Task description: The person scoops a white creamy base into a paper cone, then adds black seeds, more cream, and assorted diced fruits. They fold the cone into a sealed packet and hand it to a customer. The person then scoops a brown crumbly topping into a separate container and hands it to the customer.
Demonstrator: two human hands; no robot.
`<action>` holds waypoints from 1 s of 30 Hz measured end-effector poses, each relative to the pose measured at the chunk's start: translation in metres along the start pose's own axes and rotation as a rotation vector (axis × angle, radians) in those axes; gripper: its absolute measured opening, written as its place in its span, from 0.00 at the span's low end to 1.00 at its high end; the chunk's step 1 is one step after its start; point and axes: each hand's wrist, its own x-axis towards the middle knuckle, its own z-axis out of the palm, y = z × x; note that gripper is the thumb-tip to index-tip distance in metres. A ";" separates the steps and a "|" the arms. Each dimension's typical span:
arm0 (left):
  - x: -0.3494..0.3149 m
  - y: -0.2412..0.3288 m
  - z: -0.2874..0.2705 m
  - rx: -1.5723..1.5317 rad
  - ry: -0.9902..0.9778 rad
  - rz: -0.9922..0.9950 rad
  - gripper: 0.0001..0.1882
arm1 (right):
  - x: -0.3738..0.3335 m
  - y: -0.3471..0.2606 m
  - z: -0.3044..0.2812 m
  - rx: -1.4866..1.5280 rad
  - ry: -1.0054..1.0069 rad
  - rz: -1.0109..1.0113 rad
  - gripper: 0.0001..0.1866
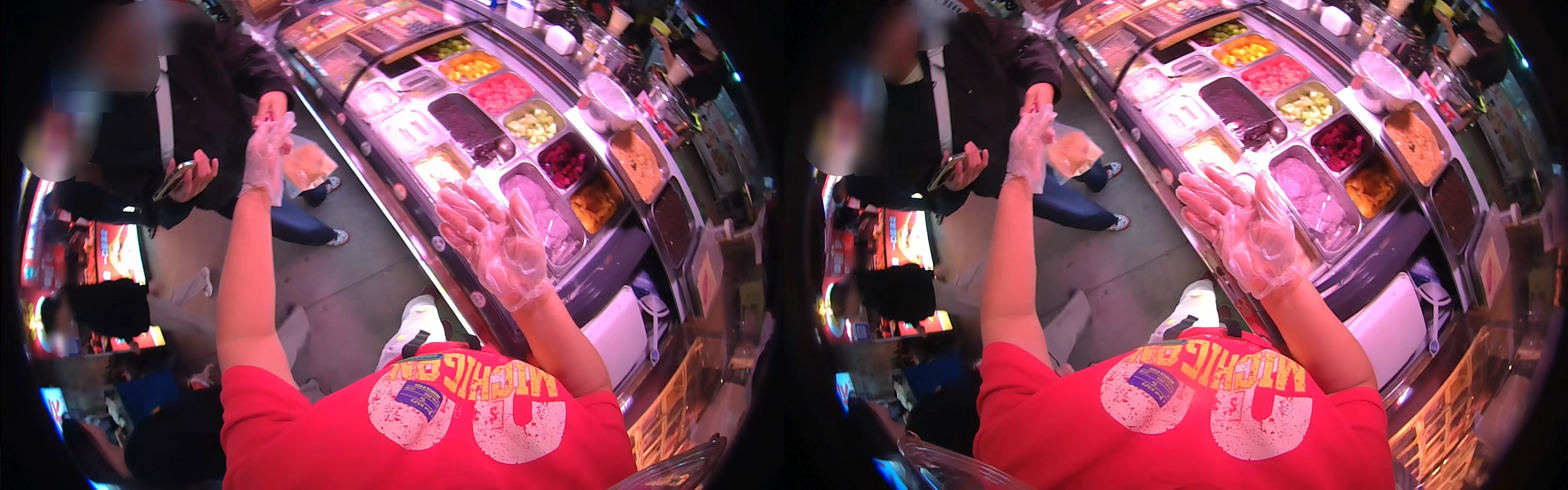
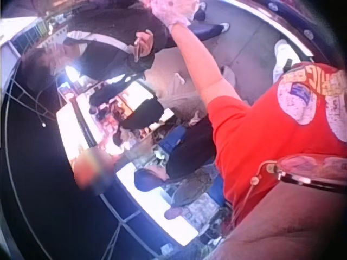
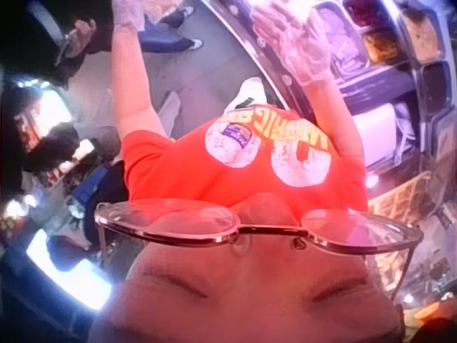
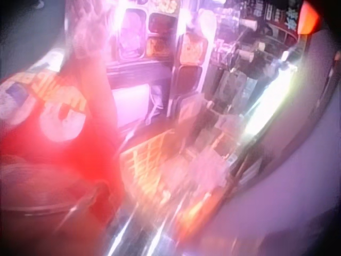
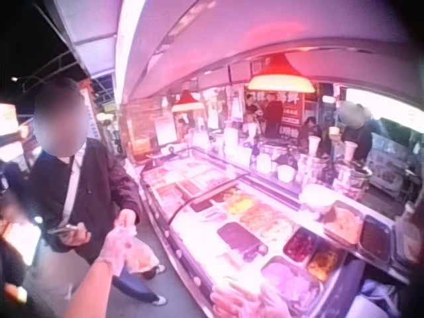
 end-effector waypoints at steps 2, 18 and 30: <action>0.006 -0.001 0.005 0.051 0.032 -0.069 0.15 | -0.002 -0.004 0.000 -0.006 0.008 -0.030 0.37; 0.025 -0.007 0.025 0.223 0.375 0.165 0.23 | -0.015 -0.044 -0.006 0.056 0.002 -0.205 0.38; -0.149 0.045 0.280 -0.752 -0.324 -0.567 0.21 | -0.030 -0.008 0.010 -1.221 0.250 -0.634 0.08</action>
